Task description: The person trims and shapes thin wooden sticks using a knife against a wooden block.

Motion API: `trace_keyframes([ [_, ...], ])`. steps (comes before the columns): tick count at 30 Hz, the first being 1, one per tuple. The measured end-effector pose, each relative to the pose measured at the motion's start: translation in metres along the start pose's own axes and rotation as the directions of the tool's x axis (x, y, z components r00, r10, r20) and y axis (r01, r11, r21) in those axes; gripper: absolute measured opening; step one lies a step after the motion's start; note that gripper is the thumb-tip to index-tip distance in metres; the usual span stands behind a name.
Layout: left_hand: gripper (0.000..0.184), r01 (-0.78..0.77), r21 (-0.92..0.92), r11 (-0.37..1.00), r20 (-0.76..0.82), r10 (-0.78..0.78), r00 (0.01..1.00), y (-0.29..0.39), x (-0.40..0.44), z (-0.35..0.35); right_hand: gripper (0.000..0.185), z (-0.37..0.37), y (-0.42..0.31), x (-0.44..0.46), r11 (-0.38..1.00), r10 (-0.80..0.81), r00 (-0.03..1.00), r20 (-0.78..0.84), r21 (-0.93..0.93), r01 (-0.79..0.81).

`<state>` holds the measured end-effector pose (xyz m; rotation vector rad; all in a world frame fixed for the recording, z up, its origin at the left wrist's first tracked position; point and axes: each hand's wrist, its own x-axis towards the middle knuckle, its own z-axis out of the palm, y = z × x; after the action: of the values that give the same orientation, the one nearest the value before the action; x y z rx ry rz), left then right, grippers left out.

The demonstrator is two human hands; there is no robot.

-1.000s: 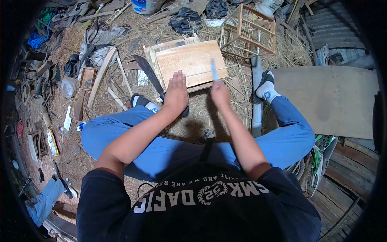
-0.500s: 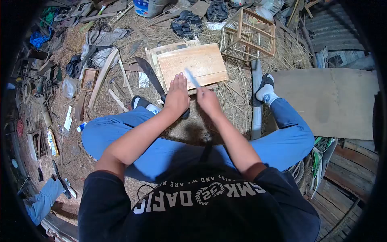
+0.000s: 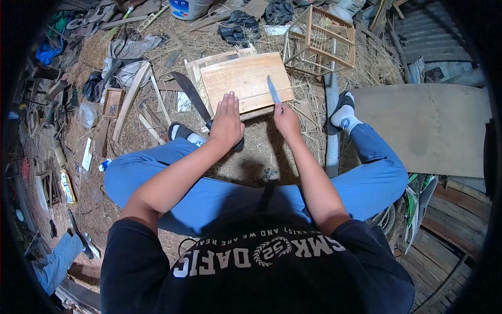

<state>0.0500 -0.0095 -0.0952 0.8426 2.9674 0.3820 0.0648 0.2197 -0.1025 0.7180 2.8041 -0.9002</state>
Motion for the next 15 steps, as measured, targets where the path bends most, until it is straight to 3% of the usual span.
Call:
trace_keyframes([
  [2,0.083,0.021,0.062,0.998,0.059,-0.025,0.998,0.001,0.000,0.000,0.049,0.001,0.007,0.002,1.000,-0.012,0.997,-0.071,0.011,0.012],
  [6,0.083,0.023,0.041,0.999,0.042,-0.024,0.999,0.002,0.000,-0.001,0.048,0.011,0.009,0.003,0.999,-0.037,0.999,-0.034,0.010,0.037],
  [10,0.081,0.020,0.007,1.000,0.020,-0.021,1.000,0.003,-0.001,-0.001,0.048,0.009,0.008,0.009,0.994,0.091,0.993,-0.069,0.069,-0.086],
  [12,0.083,0.027,0.000,1.000,0.020,-0.027,0.999,0.005,0.001,0.001,0.047,0.024,-0.001,-0.003,0.994,0.036,0.994,-0.104,0.107,-0.025],
  [15,0.085,0.029,0.019,0.999,0.030,-0.029,0.999,0.005,0.003,0.001,0.045,0.013,-0.003,-0.003,0.999,-0.004,1.000,-0.030,0.048,0.006],
])
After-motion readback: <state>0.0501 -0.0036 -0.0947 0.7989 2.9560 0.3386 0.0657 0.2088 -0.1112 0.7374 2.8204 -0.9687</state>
